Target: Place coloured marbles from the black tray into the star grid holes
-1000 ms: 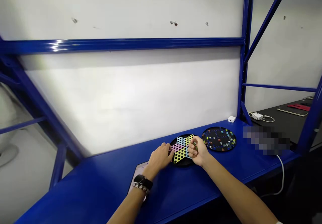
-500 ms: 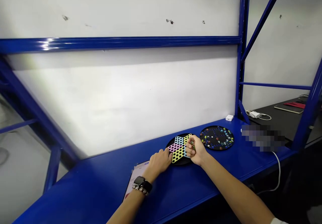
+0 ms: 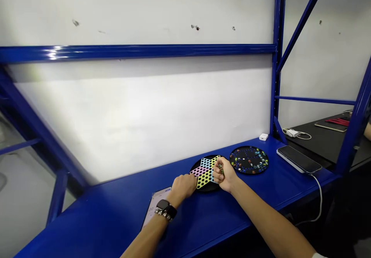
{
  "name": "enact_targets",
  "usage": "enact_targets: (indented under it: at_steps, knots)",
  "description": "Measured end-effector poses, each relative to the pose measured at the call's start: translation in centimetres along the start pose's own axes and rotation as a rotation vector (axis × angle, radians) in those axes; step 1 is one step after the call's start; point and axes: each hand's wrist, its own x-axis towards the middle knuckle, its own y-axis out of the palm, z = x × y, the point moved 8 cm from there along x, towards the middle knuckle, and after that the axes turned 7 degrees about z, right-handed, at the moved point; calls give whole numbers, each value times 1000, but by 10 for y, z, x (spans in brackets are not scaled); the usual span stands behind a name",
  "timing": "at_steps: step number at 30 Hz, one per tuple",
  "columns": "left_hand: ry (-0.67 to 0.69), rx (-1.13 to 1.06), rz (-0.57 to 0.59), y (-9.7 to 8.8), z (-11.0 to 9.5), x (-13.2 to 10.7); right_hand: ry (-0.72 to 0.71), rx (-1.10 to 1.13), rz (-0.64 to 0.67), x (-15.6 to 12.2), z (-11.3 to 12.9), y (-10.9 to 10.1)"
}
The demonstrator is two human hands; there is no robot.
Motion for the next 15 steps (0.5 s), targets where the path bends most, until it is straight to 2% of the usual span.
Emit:
enact_targets:
  at_steps: [4,7,9,11,13,15]
  knots:
    - [-5,61,-80,1,8,-8,8,-18,3,2,-1,0]
    - [-22,94,-125,-7,15,-14,29,-33,8,3,-3,-1]
    - [-19,95,-168,-22,12,-19,74,-59,13,3,-7,-1]
    - [-23,41,-248,-46,2,-26,155,-97,39,3,-14,-1]
    - [-51,-76,-308,-69,-12,-33,257,-124,100,3,-25,2]
    - [10,-142,-334,-85,-38,-38,337,-121,155,3,-36,6]
